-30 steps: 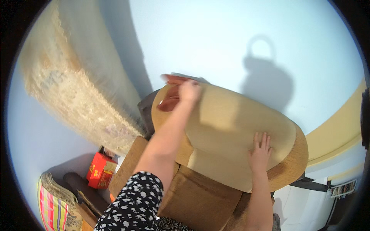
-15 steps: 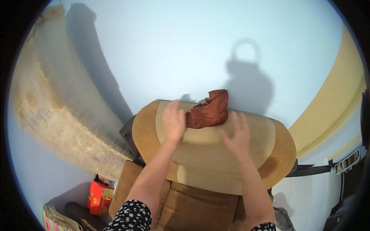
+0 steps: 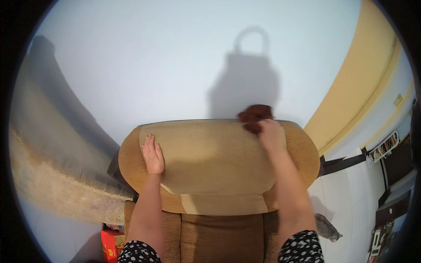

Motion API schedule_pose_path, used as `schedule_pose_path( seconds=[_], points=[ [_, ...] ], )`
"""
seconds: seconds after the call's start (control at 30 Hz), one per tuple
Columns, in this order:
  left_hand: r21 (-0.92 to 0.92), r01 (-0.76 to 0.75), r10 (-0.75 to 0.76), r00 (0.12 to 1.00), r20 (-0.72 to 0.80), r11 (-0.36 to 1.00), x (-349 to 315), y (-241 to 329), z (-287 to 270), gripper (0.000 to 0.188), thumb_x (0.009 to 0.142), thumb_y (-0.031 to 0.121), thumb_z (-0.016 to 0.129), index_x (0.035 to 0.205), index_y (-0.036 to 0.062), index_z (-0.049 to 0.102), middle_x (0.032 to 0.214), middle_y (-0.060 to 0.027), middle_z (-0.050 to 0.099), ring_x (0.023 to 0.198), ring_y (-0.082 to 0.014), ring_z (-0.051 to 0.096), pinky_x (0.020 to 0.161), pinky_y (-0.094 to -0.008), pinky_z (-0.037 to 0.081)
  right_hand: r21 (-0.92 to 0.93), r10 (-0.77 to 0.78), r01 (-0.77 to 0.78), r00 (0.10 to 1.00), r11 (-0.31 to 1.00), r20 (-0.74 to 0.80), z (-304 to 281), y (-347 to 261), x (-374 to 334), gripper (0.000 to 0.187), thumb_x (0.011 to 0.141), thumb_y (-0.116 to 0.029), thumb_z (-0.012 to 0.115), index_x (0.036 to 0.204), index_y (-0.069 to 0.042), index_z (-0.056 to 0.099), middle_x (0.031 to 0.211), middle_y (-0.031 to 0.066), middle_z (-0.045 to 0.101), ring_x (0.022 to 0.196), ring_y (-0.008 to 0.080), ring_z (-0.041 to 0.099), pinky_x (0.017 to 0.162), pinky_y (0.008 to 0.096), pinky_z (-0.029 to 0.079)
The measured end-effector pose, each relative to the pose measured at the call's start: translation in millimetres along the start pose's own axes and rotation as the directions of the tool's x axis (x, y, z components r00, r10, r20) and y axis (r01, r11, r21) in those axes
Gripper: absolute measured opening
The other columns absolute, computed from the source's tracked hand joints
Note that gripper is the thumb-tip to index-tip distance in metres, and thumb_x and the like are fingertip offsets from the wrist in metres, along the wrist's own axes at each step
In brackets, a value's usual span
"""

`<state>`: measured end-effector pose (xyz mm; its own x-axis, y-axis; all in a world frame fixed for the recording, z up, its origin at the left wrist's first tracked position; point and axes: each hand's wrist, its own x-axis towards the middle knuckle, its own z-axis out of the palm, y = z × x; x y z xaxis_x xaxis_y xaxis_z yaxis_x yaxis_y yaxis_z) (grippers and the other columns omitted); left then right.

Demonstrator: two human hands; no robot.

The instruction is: The person uses a brown cloth to wipe a glass coffee table and a brown armchair in a living room. They also pick up a bowl of food, place it in the refrigerator, and then return to wipe the table and chair.

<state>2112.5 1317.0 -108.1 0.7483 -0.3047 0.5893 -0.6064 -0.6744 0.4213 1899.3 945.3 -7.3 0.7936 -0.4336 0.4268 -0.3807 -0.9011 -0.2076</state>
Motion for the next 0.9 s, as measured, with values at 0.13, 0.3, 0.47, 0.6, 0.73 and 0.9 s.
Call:
schedule_pose_path(
  seconds=[0.13,0.3,0.47,0.6,0.73,0.9],
  points=[
    [-0.001,0.001,-0.001,1.000,-0.002,1.000,2.8,5.4,0.6,0.043,0.099,0.023,0.037,0.137,0.0029,0.040,0.143,-0.0144,0.040,0.136,-0.0307,0.031,0.115,-0.0458,0.017,-0.145,0.338,-0.339,0.941,0.930,-0.033,-33.4,160.6,-58.0,0.022,0.080,-0.004,0.053,0.093,-0.010,0.070,0.101,0.0131,0.067,0.100,0.0322,0.061,0.083,0.0445,0.050],
    [0.073,-0.028,0.031,0.999,-0.034,0.997,3.5,16.4,10.4,0.043,0.098,0.022,0.038,0.136,0.0021,0.041,0.140,-0.0157,0.041,0.135,-0.0307,0.032,0.113,-0.0465,0.020,-0.236,0.485,-0.495,0.868,0.836,-0.103,-112.8,165.6,-68.9,0.019,0.086,-0.013,0.058,0.099,-0.011,0.072,0.093,0.0152,0.069,0.088,0.0333,0.066,0.080,0.0430,0.051],
    [0.071,-0.023,0.027,0.998,-0.056,0.997,-3.0,4.9,2.9,0.042,0.097,0.020,0.038,0.135,0.0017,0.042,0.141,-0.0162,0.041,0.134,-0.0315,0.032,0.114,-0.0467,0.019,0.516,-0.110,0.069,0.993,0.854,0.049,-81.4,-51.0,12.1,0.021,0.083,-0.020,0.059,0.100,-0.013,0.070,0.100,0.0122,0.068,0.093,0.0309,0.063,0.082,0.0403,0.050],
    [0.040,-0.070,0.072,0.995,-0.067,0.997,0.8,4.7,9.4,0.044,0.097,0.019,0.035,0.137,0.0020,0.040,0.142,-0.0161,0.040,0.135,-0.0315,0.032,0.115,-0.0462,0.017,0.292,-0.351,0.307,0.929,0.906,0.114,26.4,-112.9,16.2,0.018,0.081,-0.024,0.062,0.093,-0.014,0.071,0.098,0.0104,0.067,0.098,0.0297,0.061,0.085,0.0435,0.047],
    [0.033,-0.057,0.059,0.997,-0.054,0.998,-6.5,3.0,3.3,0.045,0.097,0.019,0.033,0.138,0.0020,0.038,0.142,-0.0156,0.039,0.135,-0.0315,0.031,0.115,-0.0462,0.016,0.265,-0.101,0.051,0.979,0.963,0.179,28.8,-42.8,33.7,0.019,0.080,-0.014,0.059,0.091,-0.020,0.073,0.101,0.0115,0.067,0.099,0.0306,0.060,0.085,0.0426,0.048],
    [0.008,-0.058,0.059,0.994,-0.097,0.998,-1.6,10.3,13.9,0.045,0.096,0.018,0.033,0.138,0.0014,0.039,0.143,-0.0158,0.039,0.135,-0.0320,0.031,0.115,-0.0473,0.017,-0.020,0.371,-0.377,0.902,0.926,0.221,-9.7,193.0,-21.4,0.030,0.080,-0.001,0.047,0.106,0.004,0.059,0.108,0.0140,0.064,0.112,0.0235,0.058,0.089,0.0339,0.047]
  ],
)
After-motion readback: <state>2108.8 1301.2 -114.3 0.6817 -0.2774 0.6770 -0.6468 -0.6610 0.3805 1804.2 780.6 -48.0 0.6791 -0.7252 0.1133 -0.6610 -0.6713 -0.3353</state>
